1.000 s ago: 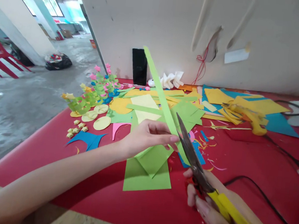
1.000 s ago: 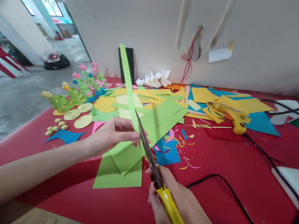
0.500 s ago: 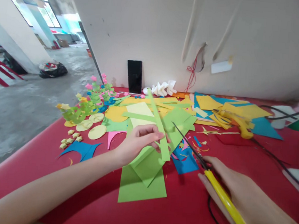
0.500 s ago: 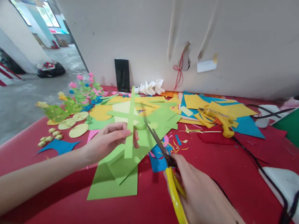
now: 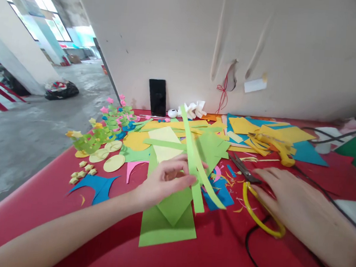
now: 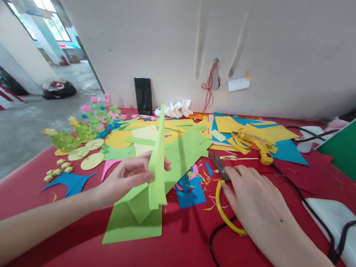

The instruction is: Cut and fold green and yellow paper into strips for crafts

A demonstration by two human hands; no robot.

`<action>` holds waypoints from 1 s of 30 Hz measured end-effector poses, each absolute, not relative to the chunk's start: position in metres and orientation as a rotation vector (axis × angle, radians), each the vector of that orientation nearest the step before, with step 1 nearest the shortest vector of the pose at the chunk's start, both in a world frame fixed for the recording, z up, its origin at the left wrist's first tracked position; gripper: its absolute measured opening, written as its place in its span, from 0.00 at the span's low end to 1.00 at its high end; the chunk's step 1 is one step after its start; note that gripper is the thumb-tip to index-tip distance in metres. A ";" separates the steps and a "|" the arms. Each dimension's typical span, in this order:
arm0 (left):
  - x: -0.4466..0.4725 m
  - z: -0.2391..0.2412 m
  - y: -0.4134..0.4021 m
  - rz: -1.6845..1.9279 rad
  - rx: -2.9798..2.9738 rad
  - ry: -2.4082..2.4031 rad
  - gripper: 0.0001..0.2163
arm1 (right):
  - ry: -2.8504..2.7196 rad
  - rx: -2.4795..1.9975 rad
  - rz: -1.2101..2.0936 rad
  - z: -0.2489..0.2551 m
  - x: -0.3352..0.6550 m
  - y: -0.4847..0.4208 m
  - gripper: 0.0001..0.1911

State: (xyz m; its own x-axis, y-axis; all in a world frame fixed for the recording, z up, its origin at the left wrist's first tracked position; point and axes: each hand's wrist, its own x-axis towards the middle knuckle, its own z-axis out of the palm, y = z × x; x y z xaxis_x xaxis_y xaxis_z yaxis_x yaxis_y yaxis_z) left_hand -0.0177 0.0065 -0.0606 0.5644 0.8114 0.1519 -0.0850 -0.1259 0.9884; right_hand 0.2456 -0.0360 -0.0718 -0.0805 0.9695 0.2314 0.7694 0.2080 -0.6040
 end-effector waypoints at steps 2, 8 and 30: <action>-0.018 -0.059 0.004 0.797 1.661 0.632 0.09 | -1.909 -1.675 0.541 -0.059 0.228 -0.036 0.13; -0.016 -0.070 0.000 0.681 2.090 0.649 0.09 | -1.454 -1.397 1.604 -0.050 0.176 -0.042 0.17; -0.010 -0.060 -0.014 0.645 1.317 0.621 0.09 | -1.592 -1.176 1.483 -0.044 0.169 -0.046 0.08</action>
State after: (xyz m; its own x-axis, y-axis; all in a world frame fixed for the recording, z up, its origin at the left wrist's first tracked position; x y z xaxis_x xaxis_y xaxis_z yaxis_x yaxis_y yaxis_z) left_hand -0.0104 -0.0143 -0.0601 0.6768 0.7346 -0.0474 -0.0753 0.1332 0.9882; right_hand 0.1693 -0.0461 -0.0444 -0.3816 0.9178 -0.1099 0.1747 -0.0452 -0.9836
